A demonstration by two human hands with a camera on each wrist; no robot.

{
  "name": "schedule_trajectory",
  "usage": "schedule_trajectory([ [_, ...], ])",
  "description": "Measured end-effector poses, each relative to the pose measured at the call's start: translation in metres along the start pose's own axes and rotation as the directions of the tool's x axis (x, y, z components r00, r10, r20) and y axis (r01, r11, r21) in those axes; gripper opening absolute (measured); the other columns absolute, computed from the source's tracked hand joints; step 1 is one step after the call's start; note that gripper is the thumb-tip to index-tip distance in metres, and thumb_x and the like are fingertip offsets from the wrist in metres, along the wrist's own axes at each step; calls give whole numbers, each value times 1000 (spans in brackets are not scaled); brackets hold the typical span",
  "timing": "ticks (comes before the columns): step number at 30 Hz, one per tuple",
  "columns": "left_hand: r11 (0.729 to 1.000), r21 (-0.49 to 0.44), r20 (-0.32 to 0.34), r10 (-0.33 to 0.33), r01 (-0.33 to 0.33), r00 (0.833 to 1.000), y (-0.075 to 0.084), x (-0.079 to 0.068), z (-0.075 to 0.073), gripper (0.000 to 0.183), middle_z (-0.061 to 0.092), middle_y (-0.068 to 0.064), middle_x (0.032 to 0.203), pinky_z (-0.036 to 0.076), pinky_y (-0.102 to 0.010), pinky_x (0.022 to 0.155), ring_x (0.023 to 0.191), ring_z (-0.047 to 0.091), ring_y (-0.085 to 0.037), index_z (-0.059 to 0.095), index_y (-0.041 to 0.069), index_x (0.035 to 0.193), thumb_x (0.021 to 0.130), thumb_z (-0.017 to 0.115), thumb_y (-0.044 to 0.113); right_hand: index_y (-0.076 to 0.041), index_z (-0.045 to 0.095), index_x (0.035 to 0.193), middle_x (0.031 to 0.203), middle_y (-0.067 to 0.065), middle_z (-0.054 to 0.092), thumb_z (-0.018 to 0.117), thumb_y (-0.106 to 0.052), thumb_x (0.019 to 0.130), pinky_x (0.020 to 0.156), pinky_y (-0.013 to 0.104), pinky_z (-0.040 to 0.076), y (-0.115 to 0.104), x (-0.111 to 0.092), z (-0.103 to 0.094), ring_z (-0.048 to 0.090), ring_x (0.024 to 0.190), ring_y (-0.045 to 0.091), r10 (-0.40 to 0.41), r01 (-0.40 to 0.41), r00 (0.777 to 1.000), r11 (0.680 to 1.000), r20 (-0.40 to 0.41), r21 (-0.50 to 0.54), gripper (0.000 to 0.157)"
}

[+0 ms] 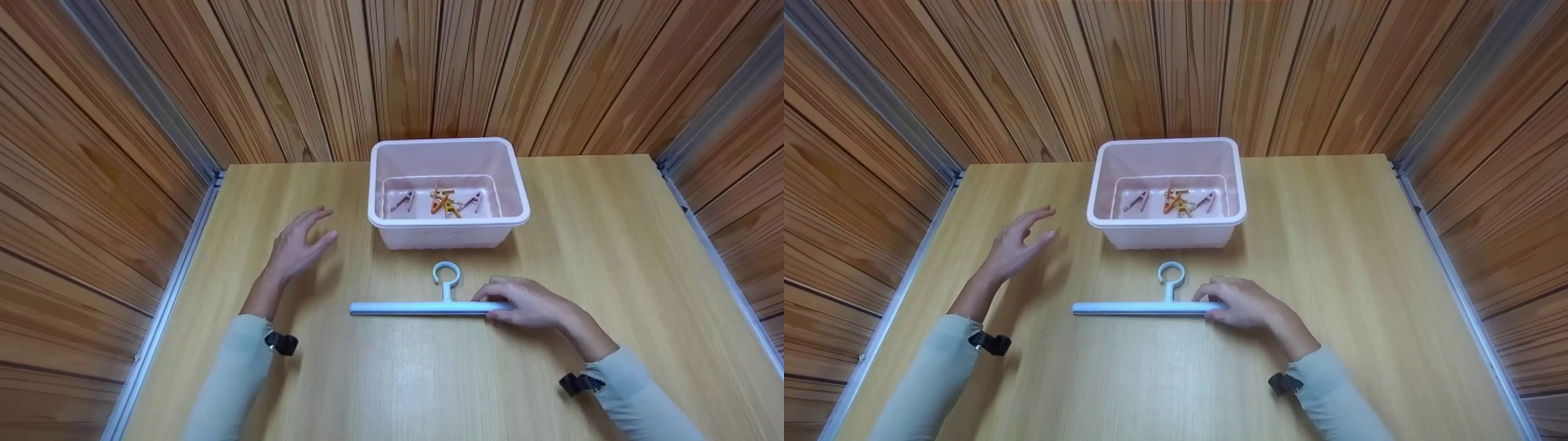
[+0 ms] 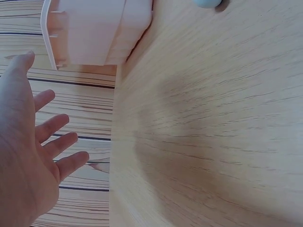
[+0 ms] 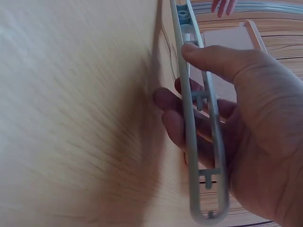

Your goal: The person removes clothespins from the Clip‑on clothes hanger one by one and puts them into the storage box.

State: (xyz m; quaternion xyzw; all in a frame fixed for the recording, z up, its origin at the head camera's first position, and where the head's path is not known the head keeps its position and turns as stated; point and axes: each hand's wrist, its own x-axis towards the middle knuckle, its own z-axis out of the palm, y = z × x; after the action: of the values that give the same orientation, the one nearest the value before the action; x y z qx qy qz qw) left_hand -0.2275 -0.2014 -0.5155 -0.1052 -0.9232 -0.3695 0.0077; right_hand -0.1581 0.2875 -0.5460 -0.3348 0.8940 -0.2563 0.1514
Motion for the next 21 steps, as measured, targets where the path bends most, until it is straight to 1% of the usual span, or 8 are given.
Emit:
schedule_trajectory([
  [3, 1000, 1, -5, 3, -3, 1000, 0, -1, 0, 63, 46, -16, 179, 27, -76, 135, 168, 39, -46, 56, 17, 165, 112, 65, 50, -22, 81, 127, 117, -3, 78, 83, -19, 102, 96, 42, 58, 0, 0, 2, 69, 108, 17, -15, 14, 1000, 999, -23, -42, 25],
  [7, 1000, 1, 0, -5, 5, 1000, 0, -1, -1, 64, 44, -15, 180, 26, -75, 136, 169, 37, -45, 55, 18, 166, 113, 64, 51, -21, 81, 124, 116, -2, 79, 85, -19, 101, 96, 42, 57, 1, 0, 5, 68, 109, 19, -48, 46, 998, 998, -40, -48, 24],
  [9, 1000, 4, 0, -6, 6, 1000, 0, -1, -1, 64, 44, -15, 180, 25, -75, 136, 170, 37, -45, 54, 17, 166, 113, 64, 51, -20, 81, 126, 118, -3, 80, 85, -21, 101, 98, 43, 58, 1, -1, 6, 69, 111, 20, -58, 56, 997, 998, -50, -41, 25],
  [15, 1000, 0, 2, -11, 11, 1000, 0, -2, 0, 64, 42, -15, 181, 25, -74, 137, 171, 35, -44, 54, 16, 167, 113, 63, 51, -20, 78, 139, 133, -2, 80, 84, -33, 103, 108, 51, 60, 1, -1, 6, 72, 126, 23, -78, 75, 994, 996, -77, -44, 39],
  [21, 1000, -8, 14, -17, 17, 1000, 0, -2, -1, 65, 40, -14, 182, 22, -74, 138, 173, 31, -44, 53, 18, 168, 113, 62, 53, -21, 76, 145, 149, 5, 75, 80, -39, 105, 115, 62, 56, 3, -3, 5, 68, 140, 33, -89, 85, 993, 995, -82, -52, 44],
])
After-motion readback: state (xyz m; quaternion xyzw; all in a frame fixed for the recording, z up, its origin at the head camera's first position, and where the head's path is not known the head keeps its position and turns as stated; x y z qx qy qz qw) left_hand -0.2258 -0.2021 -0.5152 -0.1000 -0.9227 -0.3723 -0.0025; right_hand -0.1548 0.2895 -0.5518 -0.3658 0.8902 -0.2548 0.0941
